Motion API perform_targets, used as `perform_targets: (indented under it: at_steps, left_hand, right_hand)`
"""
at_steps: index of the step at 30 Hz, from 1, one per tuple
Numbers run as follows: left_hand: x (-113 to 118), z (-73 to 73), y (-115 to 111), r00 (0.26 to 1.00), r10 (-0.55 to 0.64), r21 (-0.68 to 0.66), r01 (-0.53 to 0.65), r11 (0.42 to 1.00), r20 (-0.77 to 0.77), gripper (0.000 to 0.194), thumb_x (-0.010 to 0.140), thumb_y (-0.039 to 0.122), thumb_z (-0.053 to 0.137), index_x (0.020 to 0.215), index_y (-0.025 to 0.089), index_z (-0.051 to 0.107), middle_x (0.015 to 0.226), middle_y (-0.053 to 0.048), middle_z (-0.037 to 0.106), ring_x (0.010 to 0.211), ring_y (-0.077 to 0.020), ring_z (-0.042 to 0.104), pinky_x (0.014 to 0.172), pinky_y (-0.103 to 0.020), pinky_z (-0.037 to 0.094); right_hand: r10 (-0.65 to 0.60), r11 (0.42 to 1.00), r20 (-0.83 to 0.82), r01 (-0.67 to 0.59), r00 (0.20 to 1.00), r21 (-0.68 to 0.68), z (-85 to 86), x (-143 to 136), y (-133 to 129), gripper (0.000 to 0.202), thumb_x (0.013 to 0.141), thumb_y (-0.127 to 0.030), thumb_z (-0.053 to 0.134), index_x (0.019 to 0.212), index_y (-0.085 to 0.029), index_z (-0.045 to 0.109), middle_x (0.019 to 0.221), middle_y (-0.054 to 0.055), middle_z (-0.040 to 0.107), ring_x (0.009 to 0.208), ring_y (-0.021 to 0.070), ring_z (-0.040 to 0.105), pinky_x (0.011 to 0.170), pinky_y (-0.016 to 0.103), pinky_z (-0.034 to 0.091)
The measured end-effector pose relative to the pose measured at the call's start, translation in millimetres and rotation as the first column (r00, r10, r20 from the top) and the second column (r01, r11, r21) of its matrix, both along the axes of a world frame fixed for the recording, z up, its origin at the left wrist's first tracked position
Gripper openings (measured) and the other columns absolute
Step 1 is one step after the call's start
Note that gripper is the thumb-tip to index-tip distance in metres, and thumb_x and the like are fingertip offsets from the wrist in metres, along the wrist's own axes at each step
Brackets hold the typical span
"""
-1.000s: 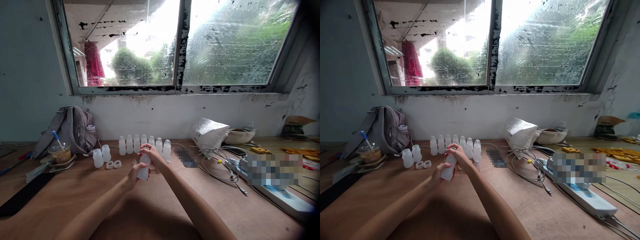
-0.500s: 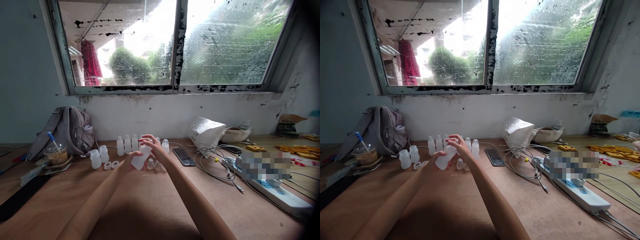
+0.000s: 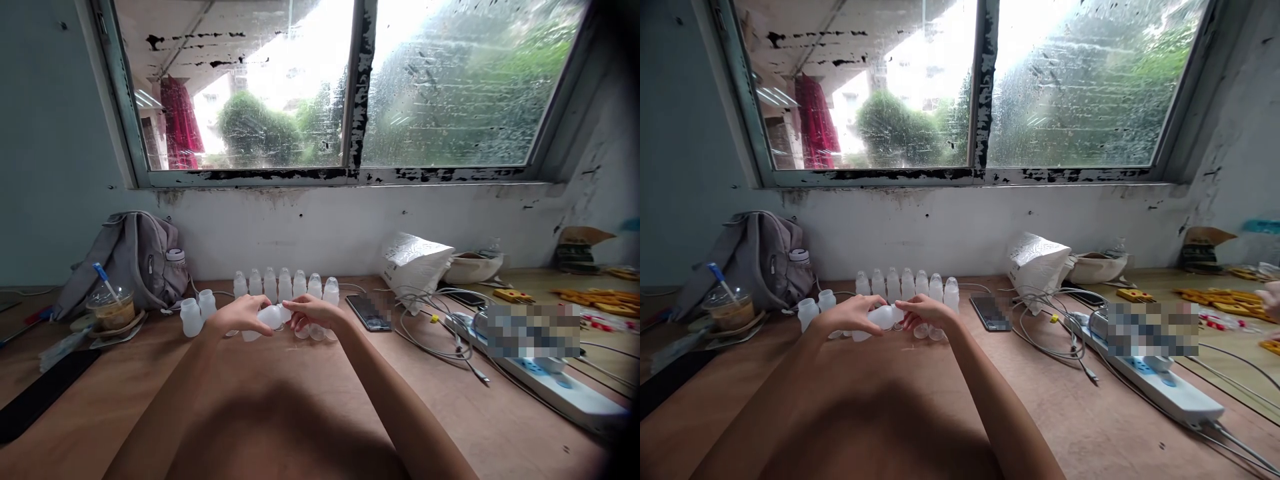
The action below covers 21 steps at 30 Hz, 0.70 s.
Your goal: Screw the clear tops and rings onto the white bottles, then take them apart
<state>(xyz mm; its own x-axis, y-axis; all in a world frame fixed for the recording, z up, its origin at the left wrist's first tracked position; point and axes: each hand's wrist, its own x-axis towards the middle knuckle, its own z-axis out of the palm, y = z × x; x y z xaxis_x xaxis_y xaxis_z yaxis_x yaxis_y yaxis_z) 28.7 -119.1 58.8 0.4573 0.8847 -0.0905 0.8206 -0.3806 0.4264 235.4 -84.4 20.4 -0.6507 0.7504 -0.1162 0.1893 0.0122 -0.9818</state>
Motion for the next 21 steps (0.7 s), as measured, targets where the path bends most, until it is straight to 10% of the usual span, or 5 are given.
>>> perform_targets:
  at_steps: [8,14,21]
  left_hand:
    - [-11.7,4.3,8.8,0.983,-0.080,-0.214,0.115,0.970,0.166,0.049,0.063,0.055,0.053,0.095,0.018,0.054,0.086,-0.001,0.057,0.077,-0.0188,0.054,0.057,-0.023,0.039]
    - [-15.1,-1.4,12.3,0.991,-0.061,-0.223,0.088,0.971,0.122,0.053,0.062,0.055,0.056,0.100,0.019,0.051,0.087,-0.001,0.057,0.078,-0.0189,0.054,0.058,-0.022,0.039]
    - [-16.9,-1.6,9.3,0.986,-0.123,-0.248,0.148,0.957,0.114,0.046,0.065,0.047,0.056,0.102,0.021,0.050,0.096,0.000,0.057,0.087,-0.0190,0.054,0.065,-0.023,0.041]
  right_hand:
    - [0.023,0.990,-0.218,0.009,0.976,0.144,9.1,-0.3,-5.8,0.044,0.061,-0.028,0.071,0.100,-0.023,0.052,0.100,0.002,0.054,0.084,0.0133,0.057,0.070,0.023,0.049]
    - [-0.254,0.947,0.018,0.245,0.967,0.210,2.4,2.8,3.7,0.041,0.075,-0.056,0.048,0.083,-0.016,0.053,0.077,0.005,0.057,0.055,0.0110,0.054,0.044,0.021,0.041]
    - [-0.229,0.934,0.012,0.216,0.973,0.284,-4.8,3.4,10.0,0.035,0.071,-0.050,0.056,0.063,-0.016,0.053,0.059,0.003,0.055,0.048,0.0106,0.048,0.045,0.023,0.040]
